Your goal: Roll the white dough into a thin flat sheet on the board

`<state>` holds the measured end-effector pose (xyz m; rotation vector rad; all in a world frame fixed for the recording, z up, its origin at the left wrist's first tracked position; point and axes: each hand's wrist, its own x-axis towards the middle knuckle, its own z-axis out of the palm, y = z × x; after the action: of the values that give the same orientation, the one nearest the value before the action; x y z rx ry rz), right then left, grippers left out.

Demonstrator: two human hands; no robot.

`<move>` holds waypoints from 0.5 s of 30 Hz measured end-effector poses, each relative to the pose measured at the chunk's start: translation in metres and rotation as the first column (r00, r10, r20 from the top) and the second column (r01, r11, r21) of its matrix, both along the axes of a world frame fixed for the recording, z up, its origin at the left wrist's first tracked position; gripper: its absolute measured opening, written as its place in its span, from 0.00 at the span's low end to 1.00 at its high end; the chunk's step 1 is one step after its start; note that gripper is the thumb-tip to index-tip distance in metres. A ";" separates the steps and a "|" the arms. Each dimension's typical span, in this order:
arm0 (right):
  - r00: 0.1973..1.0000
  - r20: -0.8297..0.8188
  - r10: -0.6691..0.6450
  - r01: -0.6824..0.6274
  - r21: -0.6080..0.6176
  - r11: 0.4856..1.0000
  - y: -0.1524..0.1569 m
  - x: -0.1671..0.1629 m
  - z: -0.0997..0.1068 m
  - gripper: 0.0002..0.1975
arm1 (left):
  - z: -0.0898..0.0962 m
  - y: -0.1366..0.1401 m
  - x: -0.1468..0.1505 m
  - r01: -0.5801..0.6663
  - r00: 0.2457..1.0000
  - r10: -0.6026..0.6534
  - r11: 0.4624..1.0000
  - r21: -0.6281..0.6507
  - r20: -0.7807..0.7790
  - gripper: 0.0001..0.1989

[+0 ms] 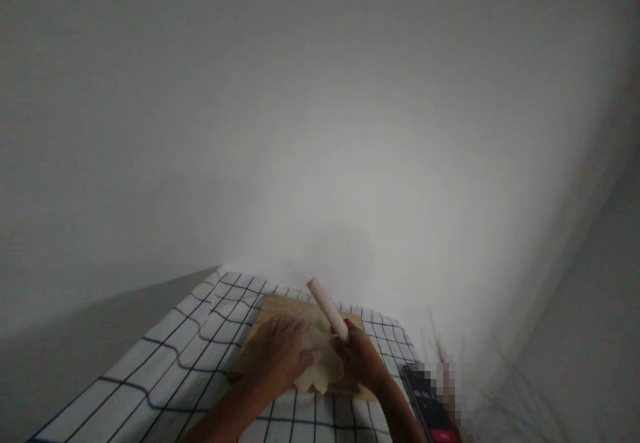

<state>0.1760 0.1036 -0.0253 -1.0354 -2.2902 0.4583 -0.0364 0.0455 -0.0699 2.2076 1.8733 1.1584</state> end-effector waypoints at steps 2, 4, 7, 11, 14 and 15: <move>0.994 0.009 -0.109 0.108 0.046 0.993 -0.013 0.015 -0.006 0.09 | 0.004 -0.008 0.001 0.082 0.997 -0.082 0.997 -0.004 -0.008 0.25; 0.983 0.004 -0.183 0.182 0.054 0.982 -0.021 0.028 -0.011 0.09 | 0.008 -0.016 0.001 0.243 0.968 -0.243 0.970 -0.017 -0.060 0.31; 0.969 -0.054 -0.240 0.241 0.018 0.970 -0.019 0.041 -0.017 0.12 | 0.011 -0.023 -0.004 0.429 0.893 -0.437 0.899 -0.092 -0.106 0.42; 0.950 -0.140 -0.278 0.281 -0.004 0.960 -0.005 0.047 -0.026 0.14 | 0.016 -0.020 -0.014 0.393 0.919 -0.391 0.908 -0.145 0.047 0.33; 0.952 -0.149 -0.266 0.270 0.005 0.963 -0.002 0.047 -0.030 0.12 | 0.020 -0.016 -0.019 0.356 0.932 -0.334 0.918 -0.174 0.142 0.23; 0.953 -0.144 -0.267 0.271 0.013 0.962 -0.002 0.047 -0.031 0.11 | 0.021 -0.015 -0.020 0.353 0.933 -0.333 0.918 -0.179 0.133 0.21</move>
<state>0.2227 0.1015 -0.0559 -1.2364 -1.9893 0.3676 -0.0563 0.0301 -0.0486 2.2019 1.4145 0.9518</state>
